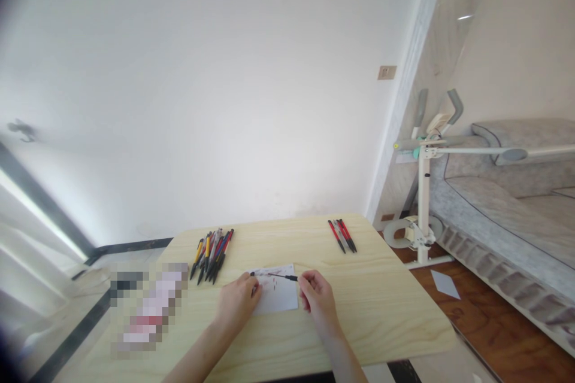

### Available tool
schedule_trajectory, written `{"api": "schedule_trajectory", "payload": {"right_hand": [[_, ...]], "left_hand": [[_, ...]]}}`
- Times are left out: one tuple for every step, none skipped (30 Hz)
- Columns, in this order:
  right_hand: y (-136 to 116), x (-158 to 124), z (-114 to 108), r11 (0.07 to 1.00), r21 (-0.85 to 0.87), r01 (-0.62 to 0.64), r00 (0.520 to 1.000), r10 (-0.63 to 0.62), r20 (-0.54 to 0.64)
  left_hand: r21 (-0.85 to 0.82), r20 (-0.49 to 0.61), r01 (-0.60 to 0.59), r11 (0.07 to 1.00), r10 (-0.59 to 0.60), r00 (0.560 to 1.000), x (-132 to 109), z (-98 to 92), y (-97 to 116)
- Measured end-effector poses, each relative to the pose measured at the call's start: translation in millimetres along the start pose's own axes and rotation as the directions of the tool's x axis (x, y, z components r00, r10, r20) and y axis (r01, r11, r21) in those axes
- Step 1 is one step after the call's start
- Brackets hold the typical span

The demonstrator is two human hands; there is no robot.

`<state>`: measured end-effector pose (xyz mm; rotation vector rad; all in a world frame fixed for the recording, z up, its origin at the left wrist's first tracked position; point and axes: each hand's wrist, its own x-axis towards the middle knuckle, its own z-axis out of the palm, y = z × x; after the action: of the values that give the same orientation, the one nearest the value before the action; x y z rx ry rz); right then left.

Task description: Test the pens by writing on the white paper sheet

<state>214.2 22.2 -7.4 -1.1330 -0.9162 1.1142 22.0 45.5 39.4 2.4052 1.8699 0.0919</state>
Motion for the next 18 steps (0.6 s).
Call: {"api": "schedule_trajectory", "payload": {"right_hand": [[0,0,0,1.0,0.0,-0.003,1.0,0.003,0.001],[1,0,0,1.0,-0.001,-0.007,1.0,0.007,0.001],[1,0,0,1.0,-0.002,-0.009,1.0,0.009,-0.001],[1,0,0,1.0,-0.004,-0.009,1.0,0.009,-0.002],[1,0,0,1.0,-0.006,-0.006,1.0,0.006,-0.001],[1,0,0,1.0,-0.007,-0.002,1.0,0.002,-0.001],[0,0,0,1.0,-0.01,0.001,1.0,-0.001,0.001],[0,-1,0,1.0,-0.011,0.004,1.0,-0.004,0.002],[-1,-1,0,1.0,-0.009,0.008,1.0,-0.008,0.004],[-1,-1,0,1.0,-0.006,0.011,1.0,-0.011,0.005],[-2,-1,0,1.0,-0.003,0.013,1.0,-0.013,0.005],[-2,-1,1,1.0,0.001,0.012,1.0,-0.012,0.006],[-3,-1,1,1.0,0.006,0.011,1.0,-0.011,0.006],[-3,-1,1,1.0,0.009,0.007,1.0,-0.007,0.004],[-3,-1,1,1.0,0.011,0.001,1.0,-0.001,0.003],[-2,-1,1,1.0,0.011,-0.004,1.0,0.004,0.002],[-2,-1,1,1.0,0.011,-0.007,1.0,0.007,0.002],[-2,-1,1,1.0,0.009,-0.01,1.0,0.01,0.003]], "left_hand": [[0.0,-0.001,0.002,1.0,-0.002,1.0,-1,0.0,1],[-0.001,-0.003,0.002,1.0,-0.002,1.0,-1,0.0,2],[-0.003,-0.006,0.001,1.0,-0.001,1.0,-2,-0.1,3],[-0.006,-0.01,-0.001,1.0,0.001,1.0,-2,-0.3,3],[-0.009,-0.017,-0.003,1.0,0.003,1.0,-3,-0.5,3],[-0.012,-0.026,-0.005,1.0,0.004,1.0,-3,-1.0,3],[-0.016,-0.037,-0.006,1.0,0.005,0.999,-3,-1.5,1],[-0.02,-0.05,-0.007,1.0,0.006,0.999,-3,-2.1,-1],[-0.025,-0.062,-0.007,1.0,0.006,0.998,-4,-2.8,-3],[-0.031,-0.075,-0.006,1.0,0.004,0.997,-4,-3.5,-7],[-0.036,-0.084,-0.004,0.999,0.001,0.996,-4,-4.1,-11],[-0.042,-0.09,-0.001,0.999,-0.003,0.996,-4,-4.6,-15],[-0.049,-0.095,0.004,0.999,-0.008,0.995,-4,-4.9,-18],[-0.056,-0.097,0.008,0.998,-0.013,0.995,-5,-5.1,-22],[-0.063,-0.099,0.01,0.998,-0.017,0.995,-5,-5.1,-26],[-0.071,-0.1,0.012,0.997,-0.019,0.995,-6,-4.9,-28],[-0.08,-0.1,0.011,0.997,-0.019,0.995,-7,-4.7,-30],[-0.088,-0.1,0.009,0.996,-0.018,0.995,-8,-4.3,-32]]}}
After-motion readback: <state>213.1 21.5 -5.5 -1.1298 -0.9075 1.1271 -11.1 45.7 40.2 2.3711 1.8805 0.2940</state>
